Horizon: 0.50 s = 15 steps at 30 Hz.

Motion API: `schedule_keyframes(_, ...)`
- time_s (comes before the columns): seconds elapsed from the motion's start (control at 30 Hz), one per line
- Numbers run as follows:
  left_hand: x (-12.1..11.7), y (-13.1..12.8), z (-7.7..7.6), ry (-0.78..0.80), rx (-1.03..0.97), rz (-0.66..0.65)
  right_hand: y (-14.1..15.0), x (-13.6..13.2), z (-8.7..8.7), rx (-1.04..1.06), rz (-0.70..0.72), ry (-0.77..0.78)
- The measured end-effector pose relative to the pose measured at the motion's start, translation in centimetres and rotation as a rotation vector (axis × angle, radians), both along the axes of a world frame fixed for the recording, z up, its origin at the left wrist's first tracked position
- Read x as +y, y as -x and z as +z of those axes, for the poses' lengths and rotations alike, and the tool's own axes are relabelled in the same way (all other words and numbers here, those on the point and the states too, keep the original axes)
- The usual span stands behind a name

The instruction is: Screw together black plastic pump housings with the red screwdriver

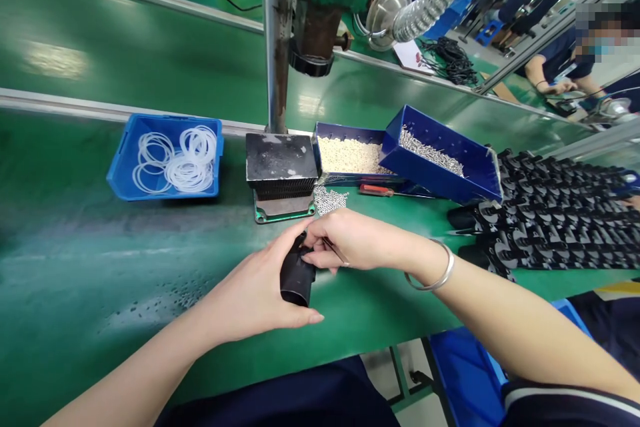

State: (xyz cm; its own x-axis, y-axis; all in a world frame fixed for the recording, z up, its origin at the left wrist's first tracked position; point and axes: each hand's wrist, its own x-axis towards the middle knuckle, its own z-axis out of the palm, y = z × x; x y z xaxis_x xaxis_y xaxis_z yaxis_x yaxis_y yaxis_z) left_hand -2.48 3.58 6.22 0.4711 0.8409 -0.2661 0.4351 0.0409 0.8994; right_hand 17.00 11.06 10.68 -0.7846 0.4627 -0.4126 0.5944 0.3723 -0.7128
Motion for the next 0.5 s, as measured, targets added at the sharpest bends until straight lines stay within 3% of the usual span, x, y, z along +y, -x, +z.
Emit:
schedule_keyframes(0.17,-0.3,-0.3,-0.2,-0.029,0.058,0.007,0.3,-0.5,-0.1,-0.051,-0.042,0.009)
schedule_keyframes(0.4,-0.4,-0.1,0.0,-0.006,0.038,0.030,-0.4,-1.1,0.1,-0.033,-0.035,-0.193)
schedule_keyframes(0.5,-0.3,0.3,-0.1,0.053,-0.017,0.077,-1.9,-1.2,0.0,0.010,-0.164,-0.365)
